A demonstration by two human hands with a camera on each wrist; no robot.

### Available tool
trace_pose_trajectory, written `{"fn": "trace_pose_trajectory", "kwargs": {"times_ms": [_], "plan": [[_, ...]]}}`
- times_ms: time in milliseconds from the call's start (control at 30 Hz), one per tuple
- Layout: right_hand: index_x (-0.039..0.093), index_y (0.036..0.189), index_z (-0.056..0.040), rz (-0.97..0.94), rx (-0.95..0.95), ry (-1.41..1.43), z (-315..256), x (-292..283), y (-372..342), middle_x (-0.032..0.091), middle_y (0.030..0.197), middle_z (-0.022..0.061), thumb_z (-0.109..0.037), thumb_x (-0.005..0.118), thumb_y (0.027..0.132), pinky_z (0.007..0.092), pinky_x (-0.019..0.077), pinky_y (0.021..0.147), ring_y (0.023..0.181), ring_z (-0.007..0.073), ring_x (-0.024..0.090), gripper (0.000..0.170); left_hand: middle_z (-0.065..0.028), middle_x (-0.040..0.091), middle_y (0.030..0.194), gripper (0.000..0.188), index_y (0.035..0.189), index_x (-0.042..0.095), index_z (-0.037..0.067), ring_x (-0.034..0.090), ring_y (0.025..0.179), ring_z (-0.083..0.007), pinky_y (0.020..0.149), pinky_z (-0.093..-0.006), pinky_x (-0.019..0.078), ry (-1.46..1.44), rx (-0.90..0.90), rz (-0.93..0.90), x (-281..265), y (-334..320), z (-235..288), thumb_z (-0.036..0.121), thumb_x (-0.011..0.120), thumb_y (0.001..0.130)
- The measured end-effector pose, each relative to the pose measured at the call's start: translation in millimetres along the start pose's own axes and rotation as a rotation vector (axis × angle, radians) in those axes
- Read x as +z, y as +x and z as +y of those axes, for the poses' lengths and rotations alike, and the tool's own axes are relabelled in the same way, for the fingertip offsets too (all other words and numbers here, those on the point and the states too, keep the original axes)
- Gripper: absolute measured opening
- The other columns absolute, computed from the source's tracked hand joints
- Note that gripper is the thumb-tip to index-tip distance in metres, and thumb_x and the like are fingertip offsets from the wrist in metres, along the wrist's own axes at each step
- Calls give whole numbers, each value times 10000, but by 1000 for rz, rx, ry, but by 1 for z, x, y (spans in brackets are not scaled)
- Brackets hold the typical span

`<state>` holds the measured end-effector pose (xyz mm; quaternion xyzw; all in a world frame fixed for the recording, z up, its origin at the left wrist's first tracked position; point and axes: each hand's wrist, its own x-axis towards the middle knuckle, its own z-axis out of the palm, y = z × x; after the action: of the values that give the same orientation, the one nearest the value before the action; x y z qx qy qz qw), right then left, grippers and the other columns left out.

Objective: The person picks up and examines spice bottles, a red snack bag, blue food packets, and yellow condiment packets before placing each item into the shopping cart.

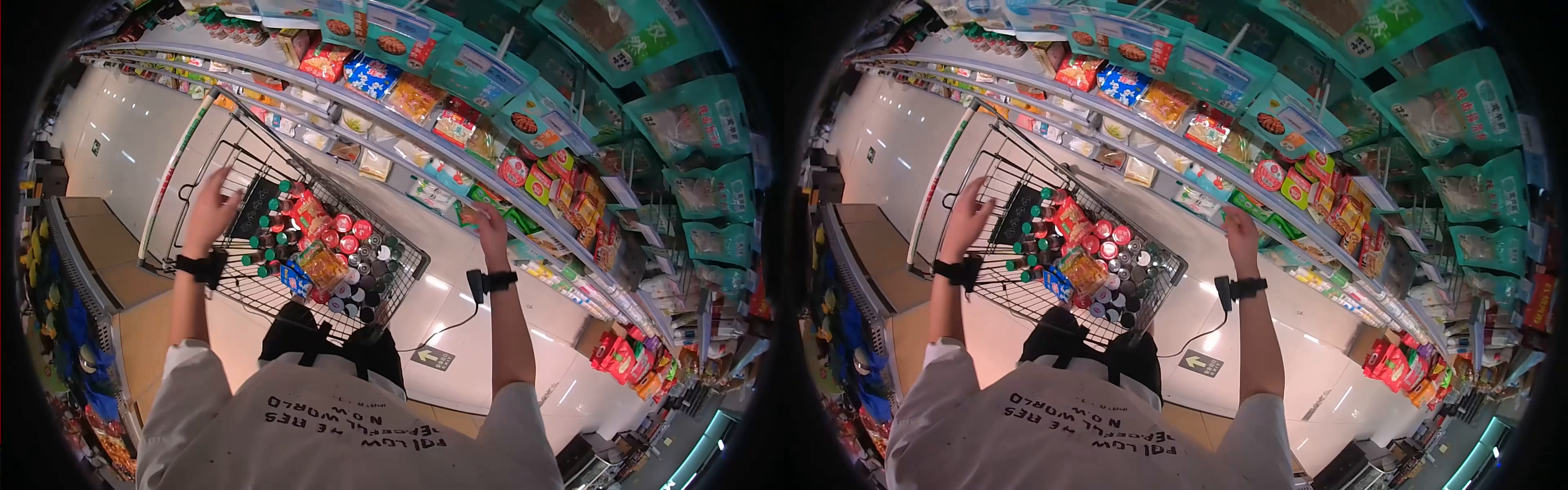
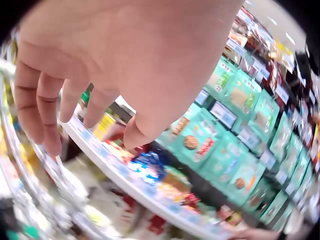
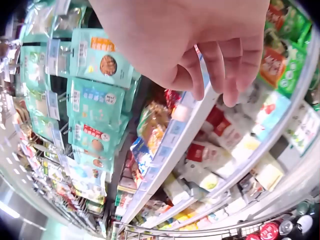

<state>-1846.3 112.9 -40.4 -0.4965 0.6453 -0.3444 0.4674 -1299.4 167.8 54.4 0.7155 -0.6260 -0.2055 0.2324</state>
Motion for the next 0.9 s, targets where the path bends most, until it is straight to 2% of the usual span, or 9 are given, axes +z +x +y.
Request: {"fn": "trace_pose_trajectory", "kwargs": {"times_ms": [67, 133, 200, 400, 567, 700, 800, 833, 900], "plan": [[625, 1142, -89, -36, -107, 52, -12, 11, 67, 646, 1012, 29, -140, 522, 908, 252, 492, 643, 815, 128, 657, 261, -145, 564, 1248, 446, 1264, 541, 24, 643, 856, -208, 760, -301, 524, -415, -166, -259, 54, 22, 104, 238, 633, 885], [624, 1138, -84, -50, -136, 94, -35, 30, 107, 645, 1002, 34, -138, 522, 899, 251, 493, 630, 800, 125, 657, 265, -101, 606, 1203, 422, 1297, 538, 55, 613, 881, -110, 789, -254, 487, -512, 33, -373, 119, 52, 149, 168, 610, 896], [592, 1186, -81, 29, -103, 94, -55, 41, 131, 644, 995, 49, -148, 523, 896, 254, 494, 590, 764, 125, 658, 306, -81, 656, 1111, 430, 1308, 538, 69, 640, 864, -125, 772, -260, 494, -567, -15, -487, 171, 86, 198, 203, 585, 903], [526, 1219, -99, -37, 189, 438, -54, 51, 179, 624, 916, 37, -140, 507, 899, 239, 440, 484, 646, 114, 624, 323, -129, 666, 1015, 495, 1332, 489, 27, 690, 801, -167, 708, -274, 531, -538, -88, -384, 298, 197, 234, 245, 544, 892], [563, 1057, -84, -6, 243, 424, -68, 45, 187, 543, 786, -8, -217, 633, 866, 221, 352, 438, 565, 75, 490, 243, -134, 670, 961, 520, 1310, 499, -13, 689, 678, -190, 576, -276, 559, -751, -308, -449, 284, 205, 266, 257, 553, 869], [640, 943, -113, -60, 174, 199, -70, 53, 189, 560, 712, -23, -303, 683, 832, 226, 324, 432, 544, 64, 473, 224, -104, 655, 998, 531, 1351, 475, 23, 668, 756, -150, 677, -267, 550, -738, -244, -537, 293, 200, 251, 242, 555, 875], [649, 950, -112, -11, 75, 312, -63, 55, 190, 574, 715, -24, -296, 689, 835, 238, 320, 430, 531, 61, 457, 221, -93, 660, 998, 541, 1355, 473, 18, 660, 766, -152, 682, -274, 538, -787, -172, -485, 285, 178, 265, 251, 567, 875], [646, 998, -25, -55, 163, 373, -55, 52, 199, 640, 836, 24, -168, 701, 821, 270, 457, 550, 732, 130, 595, 234, -93, 660, 998, 541, 1355, 473, 18, 660, 766, -152, 682, -274, 538, -784, -169, -485, 288, 169, 269, 251, 567, 875], [649, 984, -19, 7, 169, 374, -39, 56, 208, 641, 831, 22, -162, 695, 829, 271, 458, 553, 725, 132, 593, 216, -92, 619, 1137, 516, 1365, 466, 33, 646, 806, -133, 676, -265, 521, -893, -79, -441, 291, 149, 278, 205, 558, 887]]}}
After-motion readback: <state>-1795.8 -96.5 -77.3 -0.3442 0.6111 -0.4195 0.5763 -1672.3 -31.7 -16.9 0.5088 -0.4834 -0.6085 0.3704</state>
